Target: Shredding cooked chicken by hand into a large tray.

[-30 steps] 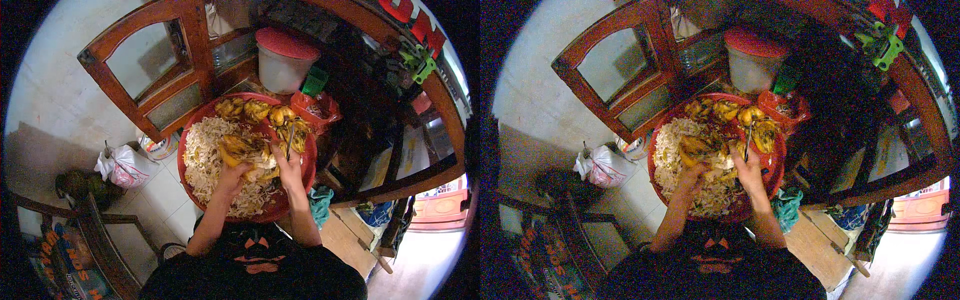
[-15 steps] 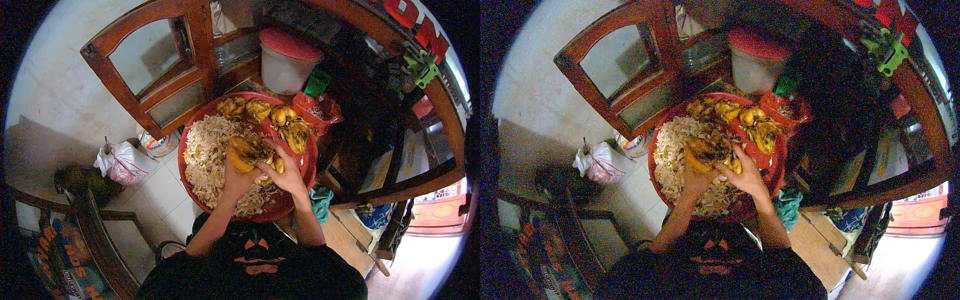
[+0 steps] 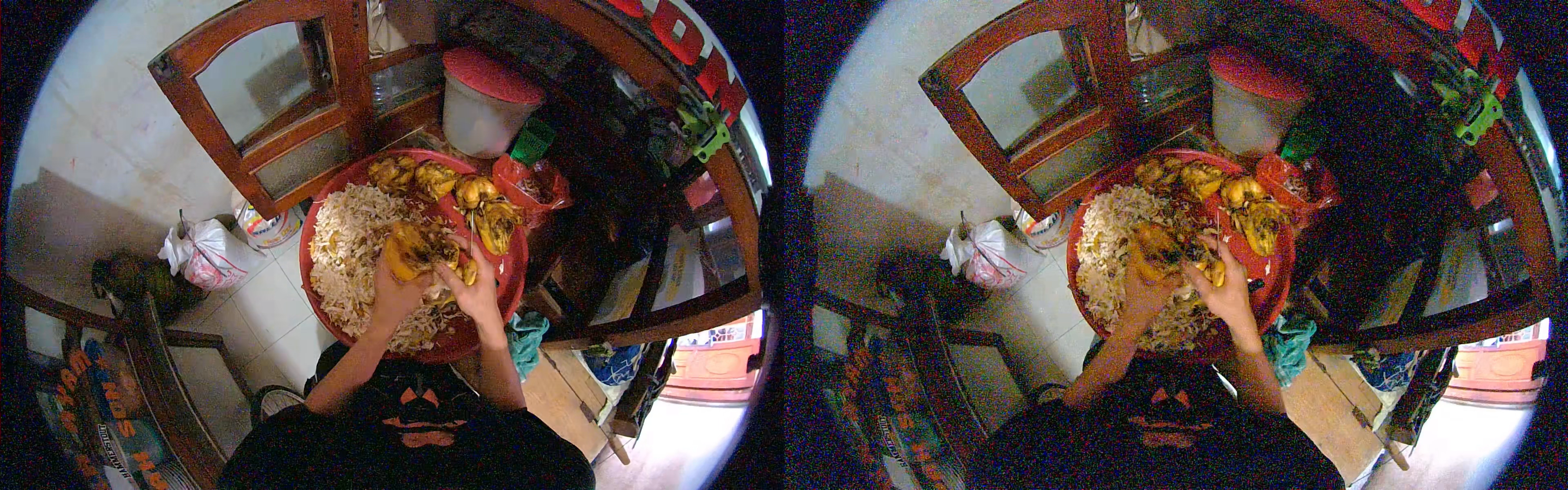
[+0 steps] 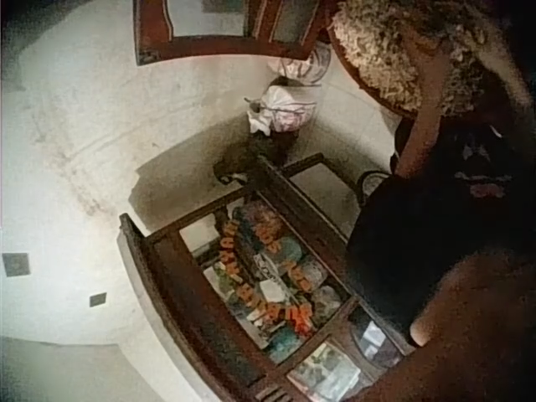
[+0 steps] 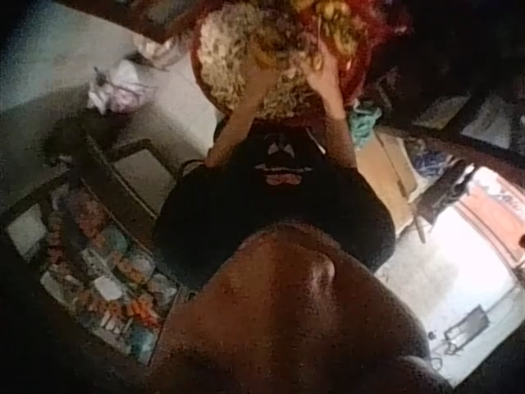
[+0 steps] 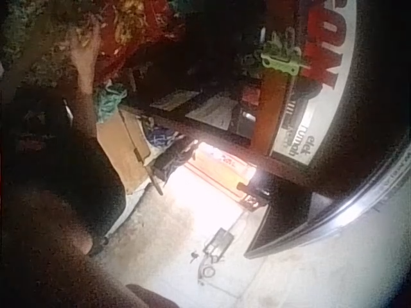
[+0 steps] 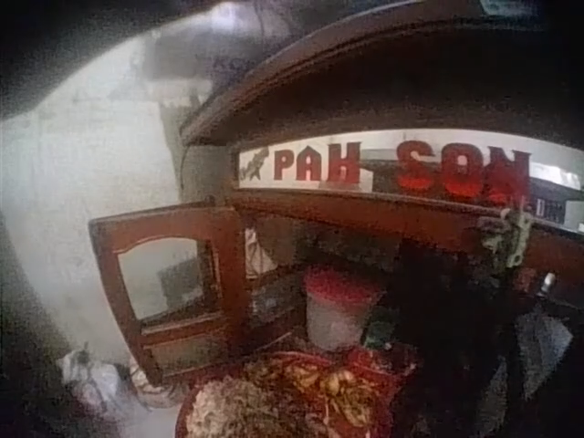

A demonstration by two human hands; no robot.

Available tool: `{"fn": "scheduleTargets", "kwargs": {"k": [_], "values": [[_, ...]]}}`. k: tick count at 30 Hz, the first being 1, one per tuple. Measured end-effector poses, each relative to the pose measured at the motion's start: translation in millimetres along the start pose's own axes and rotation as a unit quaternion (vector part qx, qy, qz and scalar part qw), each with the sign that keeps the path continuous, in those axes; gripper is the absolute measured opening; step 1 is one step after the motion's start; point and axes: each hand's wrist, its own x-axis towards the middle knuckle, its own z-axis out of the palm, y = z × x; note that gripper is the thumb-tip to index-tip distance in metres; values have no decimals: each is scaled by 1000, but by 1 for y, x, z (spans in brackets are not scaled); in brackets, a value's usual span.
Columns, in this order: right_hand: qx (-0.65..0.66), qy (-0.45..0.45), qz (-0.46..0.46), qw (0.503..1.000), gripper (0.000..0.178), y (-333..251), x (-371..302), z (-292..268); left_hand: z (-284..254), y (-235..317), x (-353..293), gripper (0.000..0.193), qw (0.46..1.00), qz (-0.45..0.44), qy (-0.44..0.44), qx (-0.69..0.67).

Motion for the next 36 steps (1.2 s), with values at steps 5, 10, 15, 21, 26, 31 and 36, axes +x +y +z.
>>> {"fn": "scheduleTargets", "kwargs": {"k": [5, 10, 15, 21, 26, 31, 36], "values": [[-26, 27, -42, 998, 36, 11, 9, 2, -24, -3, 6, 72, 978, -147, -66, 135], [169, 92, 144, 971, 30, 51, 18, -24, -26, 14, -1, 61, 963, -199, -56, -173], [232, 12, 193, 953, 26, 44, 14, 2, -20, -12, 3, 60, 972, -198, -125, -28], [129, 26, 174, 976, 39, 74, 7, 5, -38, 12, 14, 57, 973, -227, -19, -32], [9, -121, 32, 992, 58, 71, -1, -4, -87, 21, 46, 66, 978, -15, 88, 187], [-216, -234, 37, 947, 68, 46, -13, -6, -148, -25, 69, 65, 974, -26, 28, 222], [-260, -228, 66, 936, 63, 36, -17, -7, -114, -19, 107, 59, 944, -19, -19, 329]]}}
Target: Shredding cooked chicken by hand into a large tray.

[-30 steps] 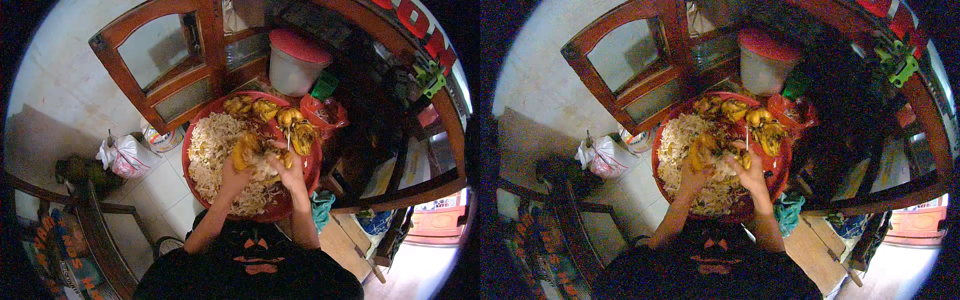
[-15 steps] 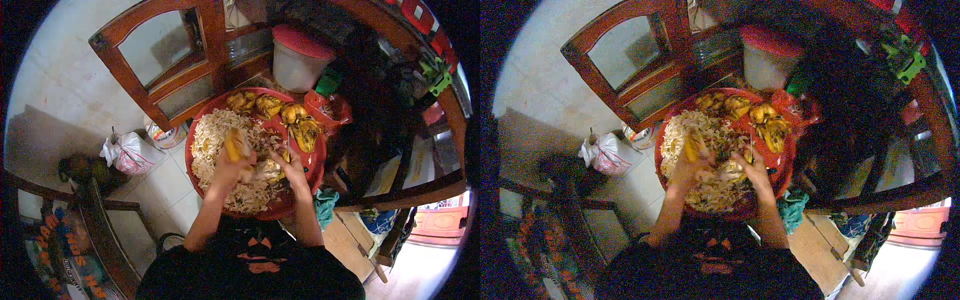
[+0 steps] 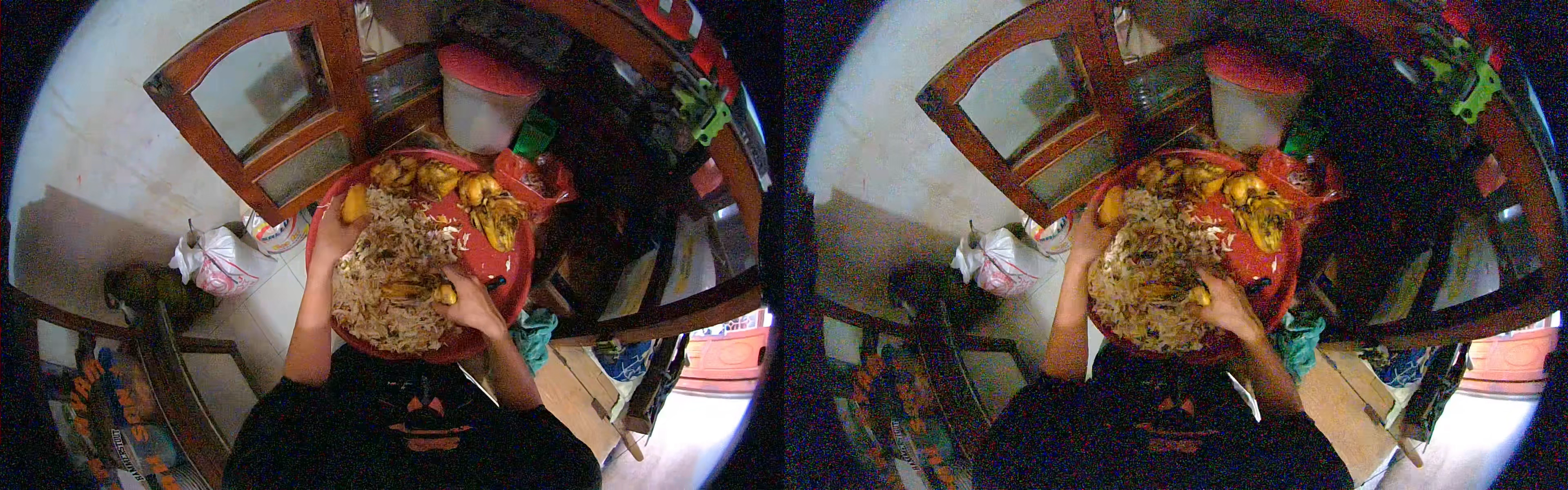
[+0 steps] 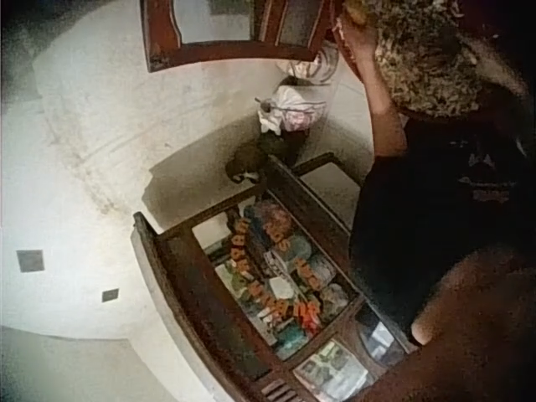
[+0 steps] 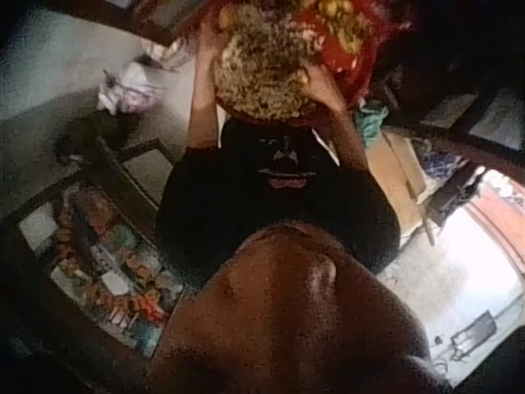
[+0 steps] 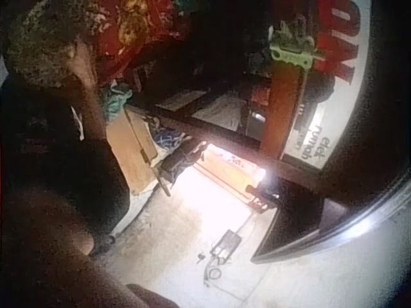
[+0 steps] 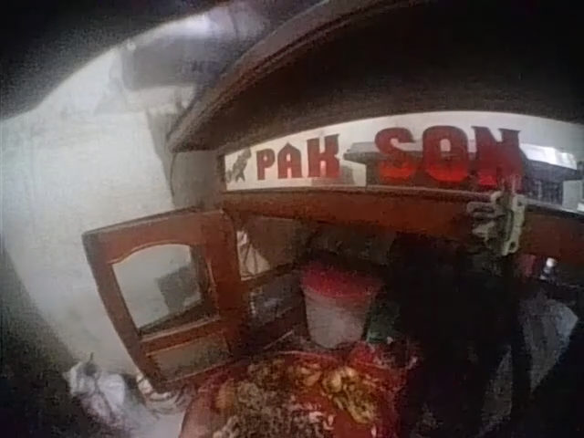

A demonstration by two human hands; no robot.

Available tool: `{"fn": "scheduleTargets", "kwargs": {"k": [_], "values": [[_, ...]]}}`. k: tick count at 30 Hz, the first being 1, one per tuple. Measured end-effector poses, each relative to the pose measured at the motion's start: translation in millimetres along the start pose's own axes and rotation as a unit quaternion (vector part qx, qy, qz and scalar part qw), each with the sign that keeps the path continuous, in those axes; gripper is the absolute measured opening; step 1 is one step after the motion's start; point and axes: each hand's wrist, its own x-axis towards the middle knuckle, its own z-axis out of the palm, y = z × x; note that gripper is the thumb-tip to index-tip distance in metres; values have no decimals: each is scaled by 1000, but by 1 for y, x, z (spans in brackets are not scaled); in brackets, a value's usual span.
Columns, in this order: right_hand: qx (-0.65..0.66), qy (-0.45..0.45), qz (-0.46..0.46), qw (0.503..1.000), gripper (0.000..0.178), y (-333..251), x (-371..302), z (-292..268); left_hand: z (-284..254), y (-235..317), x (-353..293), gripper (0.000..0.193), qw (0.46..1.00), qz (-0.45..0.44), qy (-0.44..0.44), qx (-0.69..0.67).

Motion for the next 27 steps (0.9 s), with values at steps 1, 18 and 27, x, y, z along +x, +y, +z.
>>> {"fn": "scheduleTargets", "kwargs": {"k": [1, 18, 27], "values": [[30, -6, 17, 999, 60, 2, 0, -1, 7, 5, 11, 57, 994, 57, 14, 92], [718, 20, 189, 670, 32, 66, 10, -1, 59, 46, -73, 49, 988, -42, -99, -115], [710, 19, 157, 687, 32, 7, 9, -8, 70, 88, -92, 62, 942, -109, -177, -264]]}}
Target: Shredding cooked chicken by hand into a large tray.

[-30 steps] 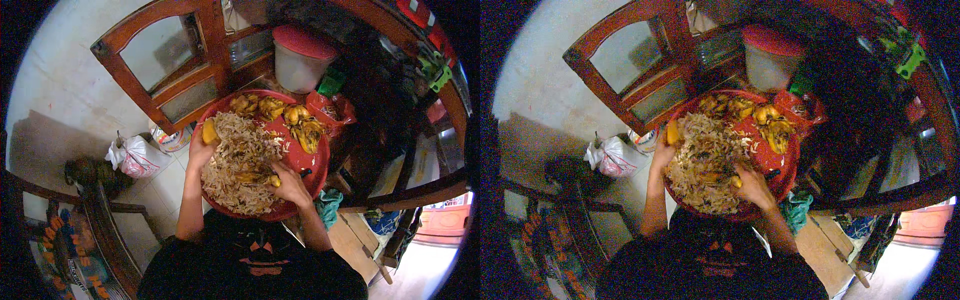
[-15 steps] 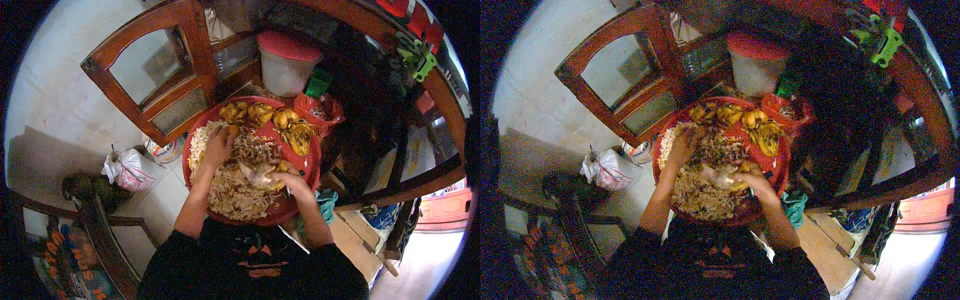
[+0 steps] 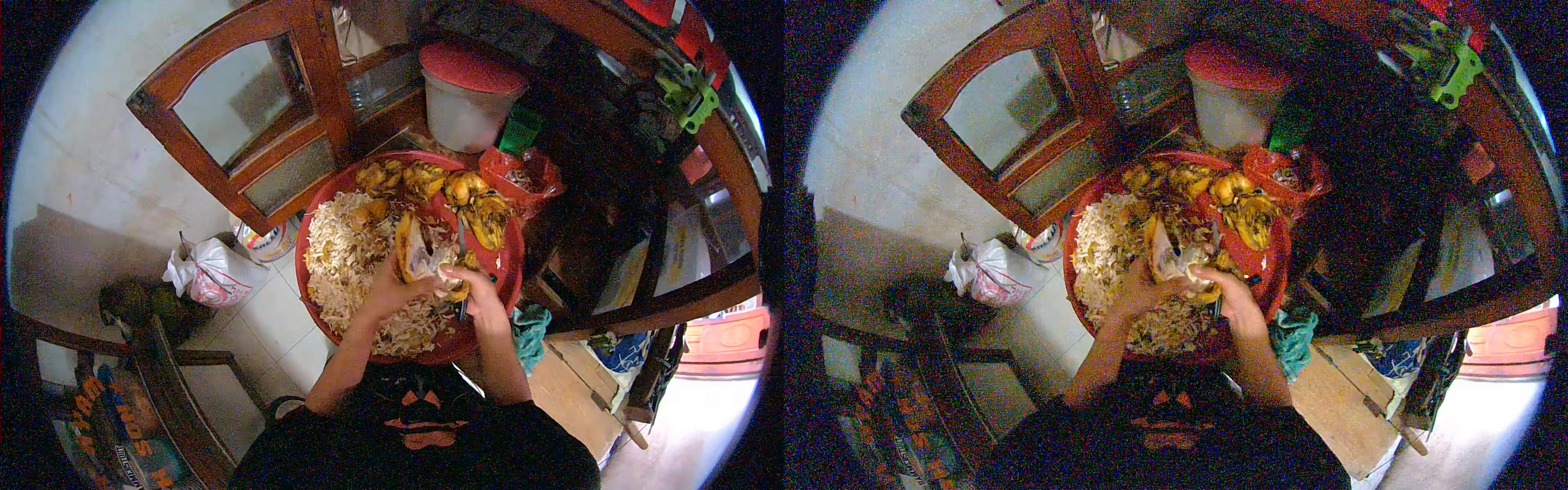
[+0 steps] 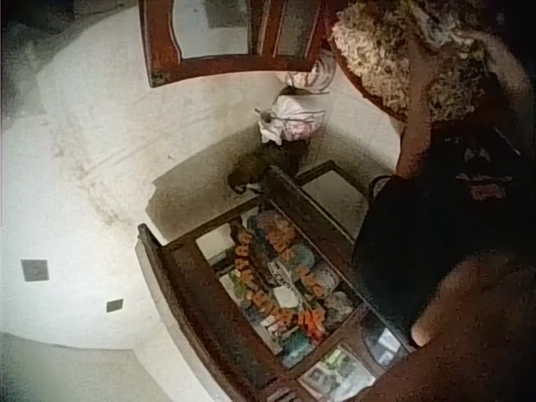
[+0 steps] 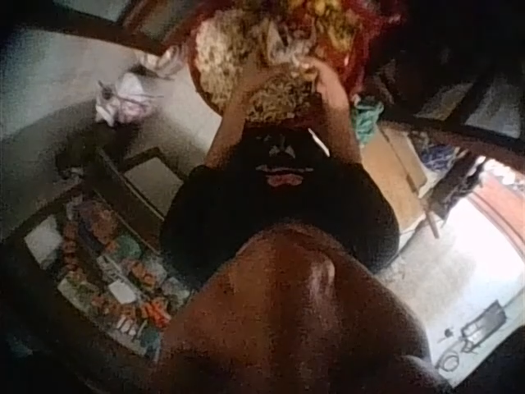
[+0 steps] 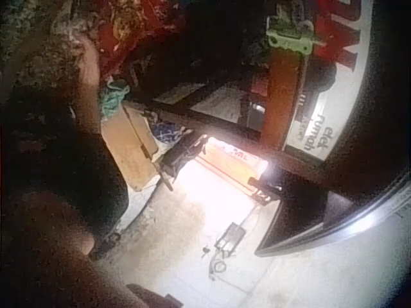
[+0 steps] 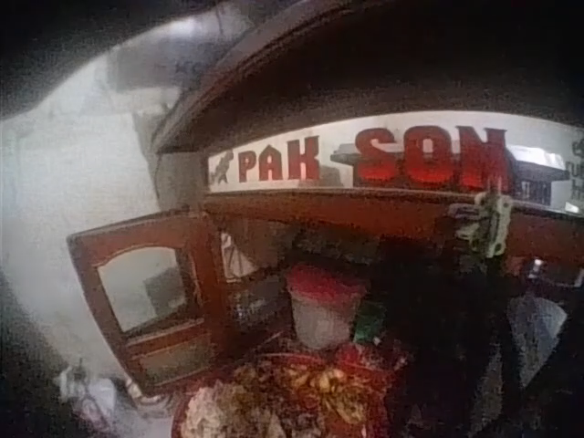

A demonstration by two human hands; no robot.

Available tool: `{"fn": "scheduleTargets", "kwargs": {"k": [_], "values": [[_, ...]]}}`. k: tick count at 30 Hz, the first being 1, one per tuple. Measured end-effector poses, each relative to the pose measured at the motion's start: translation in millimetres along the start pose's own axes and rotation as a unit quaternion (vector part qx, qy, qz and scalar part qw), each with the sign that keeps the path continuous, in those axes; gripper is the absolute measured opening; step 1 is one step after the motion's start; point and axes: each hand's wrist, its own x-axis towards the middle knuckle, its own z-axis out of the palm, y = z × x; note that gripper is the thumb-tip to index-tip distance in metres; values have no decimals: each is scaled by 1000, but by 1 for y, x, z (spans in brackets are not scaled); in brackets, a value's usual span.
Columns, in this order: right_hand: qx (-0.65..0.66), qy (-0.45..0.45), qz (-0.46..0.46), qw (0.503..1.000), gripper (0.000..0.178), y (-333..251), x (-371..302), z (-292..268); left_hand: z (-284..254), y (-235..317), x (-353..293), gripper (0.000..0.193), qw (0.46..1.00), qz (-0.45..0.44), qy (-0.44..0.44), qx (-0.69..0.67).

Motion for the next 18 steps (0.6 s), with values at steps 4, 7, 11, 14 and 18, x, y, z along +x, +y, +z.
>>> {"fn": "scheduleTargets", "kwargs": {"k": [4, 7, 11, 14, 18], "values": [[56, -13, 53, 997, 37, 5, 11, -17, -5, 20, -5, 57, 999, -31, -15, 27], [24, -3, -39, 999, 42, 14, 11, -13, -7, 15, -5, 56, 999, -19, 17, 24], [11, -12, -63, 998, 45, 11, 0, 8, -8, 17, -5, 52, 989, -59, 75, 112], [9, 57, -82, 995, 41, 14, 1, 11, -10, 3, -1, 51, 995, -7, 58, 82], [11, 55, -104, 993, 39, 12, -7, 24, -3, -1, -4, 49, 989, 23, 105, 103]]}}
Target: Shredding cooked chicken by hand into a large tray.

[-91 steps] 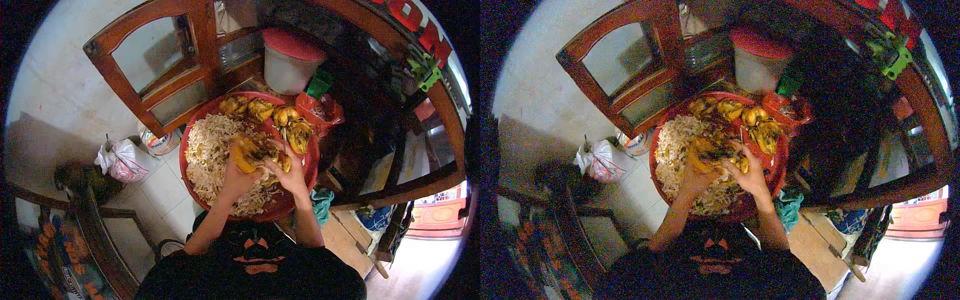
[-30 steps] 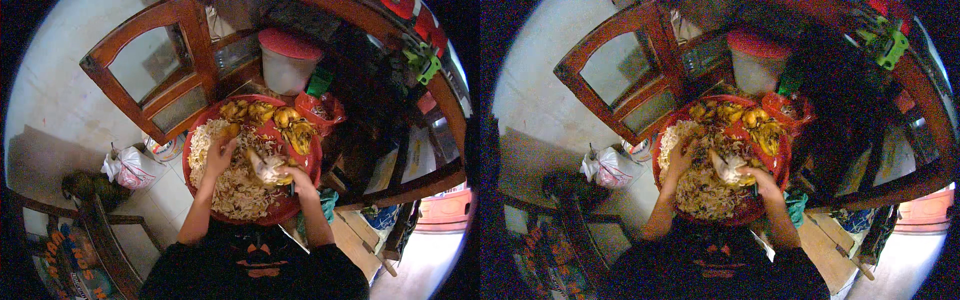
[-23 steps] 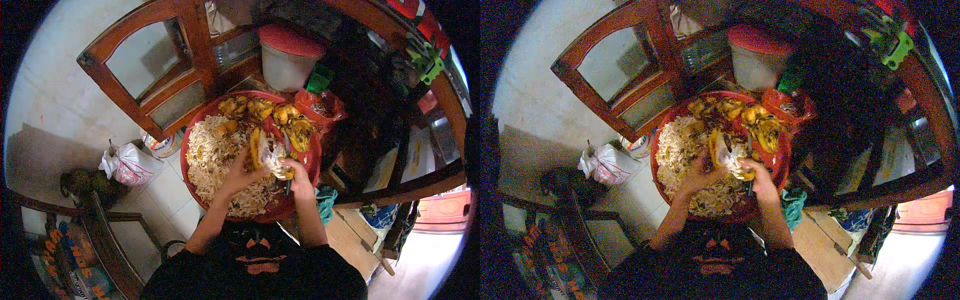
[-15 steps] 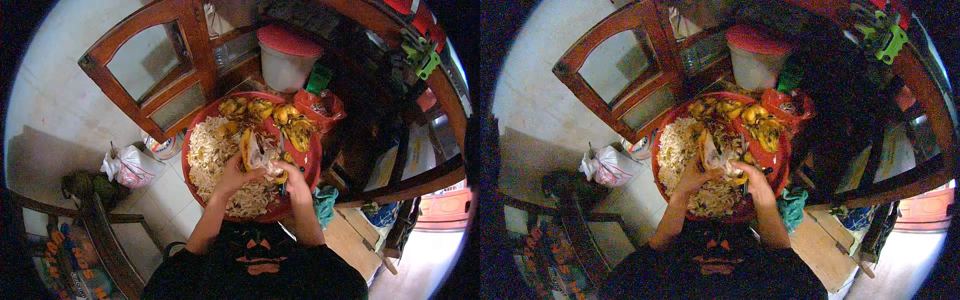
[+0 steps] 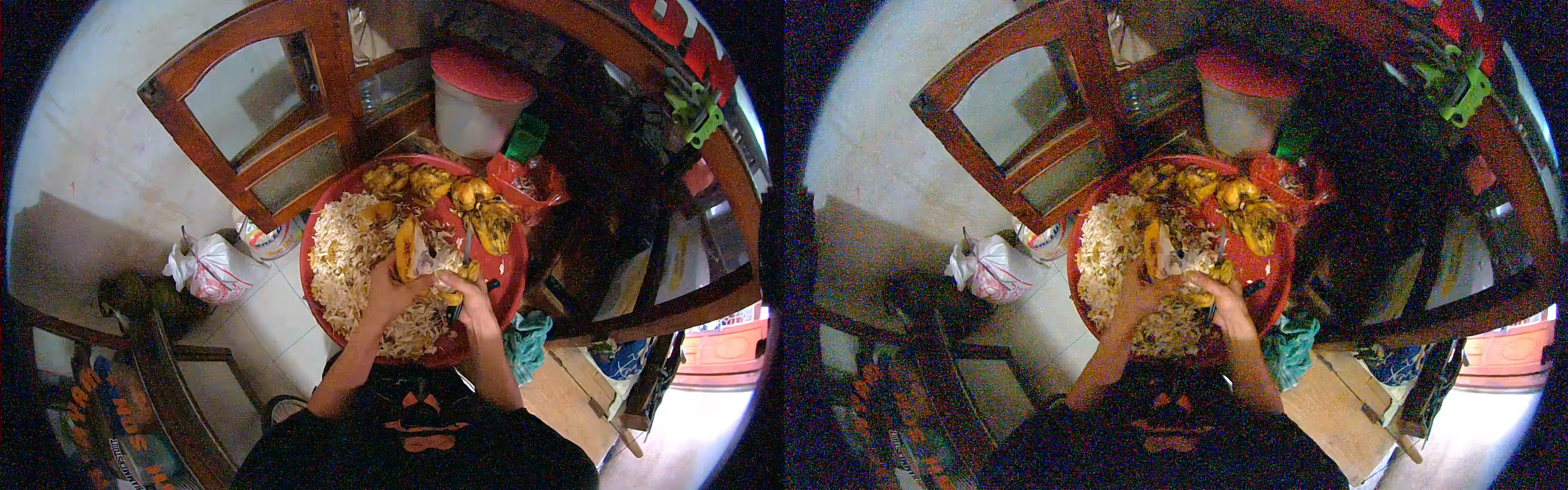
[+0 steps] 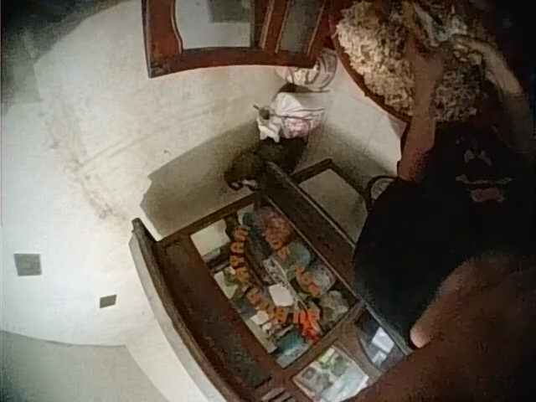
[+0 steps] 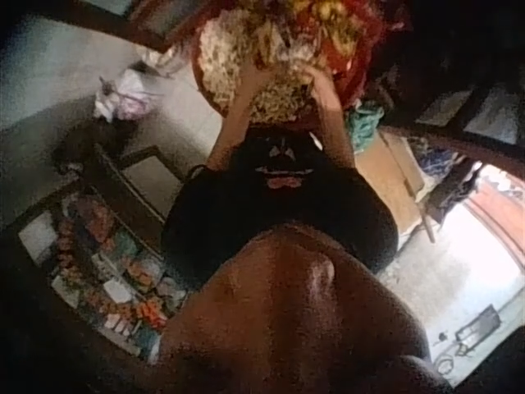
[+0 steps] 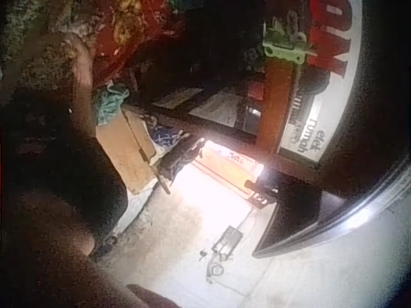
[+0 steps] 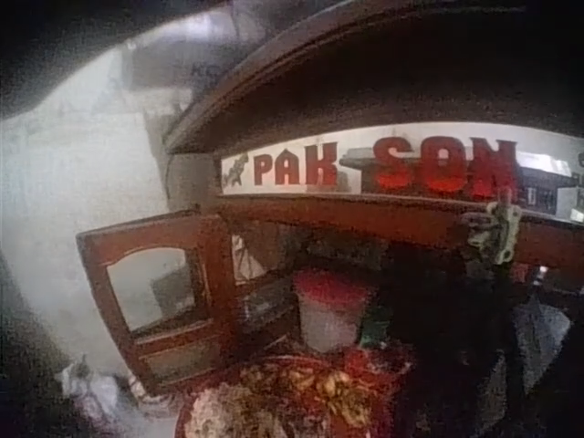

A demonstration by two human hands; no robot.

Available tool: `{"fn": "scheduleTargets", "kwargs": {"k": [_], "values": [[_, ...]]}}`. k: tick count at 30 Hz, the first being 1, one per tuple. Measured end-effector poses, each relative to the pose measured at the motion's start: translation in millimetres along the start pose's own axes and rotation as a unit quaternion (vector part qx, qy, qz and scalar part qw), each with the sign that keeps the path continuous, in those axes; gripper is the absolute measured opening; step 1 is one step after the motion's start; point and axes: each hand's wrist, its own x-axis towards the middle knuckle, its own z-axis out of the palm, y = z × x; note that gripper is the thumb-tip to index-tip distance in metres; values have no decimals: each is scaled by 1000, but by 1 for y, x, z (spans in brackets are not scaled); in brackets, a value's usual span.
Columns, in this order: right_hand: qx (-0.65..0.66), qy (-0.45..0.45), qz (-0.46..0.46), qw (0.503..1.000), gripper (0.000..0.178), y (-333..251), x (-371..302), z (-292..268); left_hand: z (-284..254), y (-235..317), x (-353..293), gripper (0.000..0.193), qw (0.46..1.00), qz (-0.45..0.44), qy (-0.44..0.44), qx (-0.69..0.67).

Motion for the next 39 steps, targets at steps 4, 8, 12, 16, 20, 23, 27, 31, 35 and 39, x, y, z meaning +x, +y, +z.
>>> {"fn": "scheduleTargets", "kwargs": {"k": [4, 8, 12, 16, 20, 23, 27, 31, 35, 39], "values": [[-14, 18, -2, 1000, 38, 8, 2, -5, 5, -12, -2, 43, 998, 19, 50, 30], [-1, 25, -29, 999, 39, 17, 7, -9, 10, 6, -8, 36, 991, 39, 96, 89], [43, 33, -81, 995, 40, 34, 12, -12, 13, 2, -10, 32, 996, 24, 86, 6], [78, -21, -6, 997, 40, 34, 11, -11, 10, 6, -12, 29, 990, 52, 130, 17], [-189, -3, -162, 968, 46, 2, 12, -7, -7, 19, -7, 33, 974, 130, 143, 115], [-284, 10, -307, 908, 50, -11, 22, -14, -17, 16, 0, 38, 951, 136, 149, 232], [-479, -103, -367, 791, 54, -23, 15, 22, -18, -10, 2, 41, 944, 135, 137, 269], [-490, -95, -312, 808, 57, -8, 20, 23, -12, -8, -1, 43, 930, 130, 110, 325], [-476, -118, -277, 827, 66, -5, 24, 22, -15, -14, 0, 46, 922, 93, 83, 367], [-498, -88, -276, 817, 54, 6, 33, 18, -11, -15, 0, 46, 902, 103, 108, 405]]}}
